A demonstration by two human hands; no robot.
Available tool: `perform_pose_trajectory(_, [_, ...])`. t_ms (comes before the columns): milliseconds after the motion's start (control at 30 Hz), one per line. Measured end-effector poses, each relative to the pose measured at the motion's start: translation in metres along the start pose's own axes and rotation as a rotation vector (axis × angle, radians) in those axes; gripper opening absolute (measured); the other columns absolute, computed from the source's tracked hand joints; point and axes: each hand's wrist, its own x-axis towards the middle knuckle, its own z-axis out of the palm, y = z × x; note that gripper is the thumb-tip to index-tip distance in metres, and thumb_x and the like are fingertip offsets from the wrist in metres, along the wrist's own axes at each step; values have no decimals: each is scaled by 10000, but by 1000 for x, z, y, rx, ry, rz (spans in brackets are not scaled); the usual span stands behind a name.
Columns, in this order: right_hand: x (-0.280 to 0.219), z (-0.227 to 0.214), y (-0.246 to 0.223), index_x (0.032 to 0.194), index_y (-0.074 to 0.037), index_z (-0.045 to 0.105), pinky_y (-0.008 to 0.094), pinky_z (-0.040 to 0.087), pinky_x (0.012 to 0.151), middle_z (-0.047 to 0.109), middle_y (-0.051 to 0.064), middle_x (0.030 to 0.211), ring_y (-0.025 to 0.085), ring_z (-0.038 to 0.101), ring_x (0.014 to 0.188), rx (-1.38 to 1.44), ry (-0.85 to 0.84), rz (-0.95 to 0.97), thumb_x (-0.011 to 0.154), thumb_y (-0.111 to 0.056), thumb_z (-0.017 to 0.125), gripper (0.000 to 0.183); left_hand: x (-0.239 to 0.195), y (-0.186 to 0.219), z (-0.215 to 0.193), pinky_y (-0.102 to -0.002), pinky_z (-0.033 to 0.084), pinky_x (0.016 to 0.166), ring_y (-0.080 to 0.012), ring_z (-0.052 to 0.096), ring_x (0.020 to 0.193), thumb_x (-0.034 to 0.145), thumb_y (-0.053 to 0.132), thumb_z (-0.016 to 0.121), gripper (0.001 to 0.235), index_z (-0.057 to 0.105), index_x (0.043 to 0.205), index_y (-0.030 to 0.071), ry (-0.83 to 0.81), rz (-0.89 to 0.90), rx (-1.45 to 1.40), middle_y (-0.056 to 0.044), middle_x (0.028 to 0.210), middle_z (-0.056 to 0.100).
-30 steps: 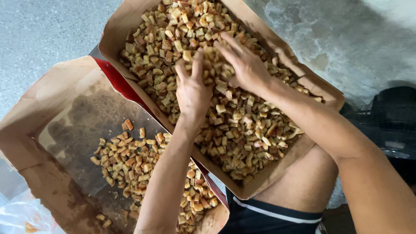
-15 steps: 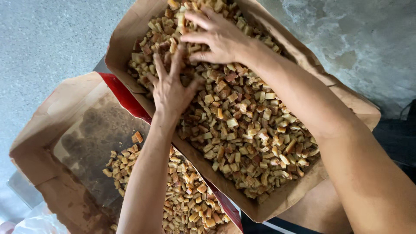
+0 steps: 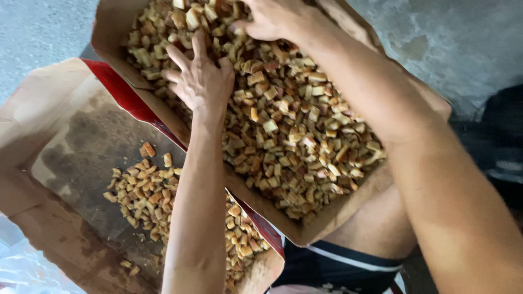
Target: The person sits on the floor and sorts small, cubed food items from a cardboard box into plastic bags. They pick up handfuls of the cubes, separate them by hand, and place the sorted portions into bags positioned to the left.
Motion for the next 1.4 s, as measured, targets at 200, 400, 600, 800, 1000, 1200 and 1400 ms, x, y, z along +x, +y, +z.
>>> perform_pose_trajectory(200, [-114, -63, 18, 1354, -250, 677, 513, 578, 888, 565, 108, 1388, 296, 518, 1208, -116, 114, -332, 938, -443, 791, 472, -76, 14, -3, -532, 581, 787, -494, 526, 1108, 888, 438, 644, 382, 615, 1175, 188, -148, -3, -145, -205, 1421, 330])
perform_pose_trajectory(400, [-208, -108, -20, 1495, -331, 544, 422, 608, 681, 396, 165, 1513, 343, 555, 1035, -135, -240, -117, 808, -548, 774, 756, -155, 44, -2, -638, 512, 840, -513, 502, 1134, 797, 491, 695, 480, 677, 1206, 240, 9, 294, 1, -215, 1350, 434])
perform_pose_trajectory(600, [-285, -103, -16, 1474, -302, 552, 486, 596, 839, 457, 187, 1402, 359, 552, 1135, -319, -187, -161, 784, -673, 730, 803, -218, 59, 0, -580, 489, 856, -432, 510, 1153, 888, 520, 661, 400, 670, 1199, 267, -85, 361, -173, -136, 1358, 517])
perform_pose_trajectory(800, [-349, -100, -11, 1403, -292, 628, 566, 515, 992, 450, 181, 1473, 393, 503, 1281, -211, -170, -88, 794, -675, 697, 723, -257, 40, -10, -546, 503, 906, -371, 560, 1129, 970, 400, 644, 238, 655, 1166, 265, -299, 558, -201, -131, 1304, 533])
perform_pose_trajectory(1000, [-339, -94, -53, 1353, -288, 619, 602, 436, 1100, 365, 94, 1587, 331, 420, 1366, -123, -304, -239, 802, -707, 599, 692, -240, 3, -11, -539, 526, 978, -390, 576, 1120, 916, 92, 634, 442, 579, 1327, 244, -360, 735, 39, -198, 1337, 503])
perform_pose_trajectory(1200, [-252, -65, -84, 1458, -375, 504, 728, 293, 1078, 244, 55, 1655, 388, 254, 1465, -362, -243, -344, 1003, -577, 432, 503, -174, -30, -1, -614, 496, 967, -440, 559, 1178, 1010, 335, 566, 411, 497, 1407, 254, -64, 643, 181, -239, 1369, 471])
perform_pose_trajectory(1400, [-195, -65, -66, 1534, -366, 452, 718, 315, 1163, 302, 106, 1729, 430, 297, 1485, -369, -24, -343, 1058, -561, 468, 515, -130, -38, -9, -532, 507, 978, -423, 550, 1199, 922, 175, 559, 539, 465, 1452, 173, 117, 430, 143, -225, 1438, 492])
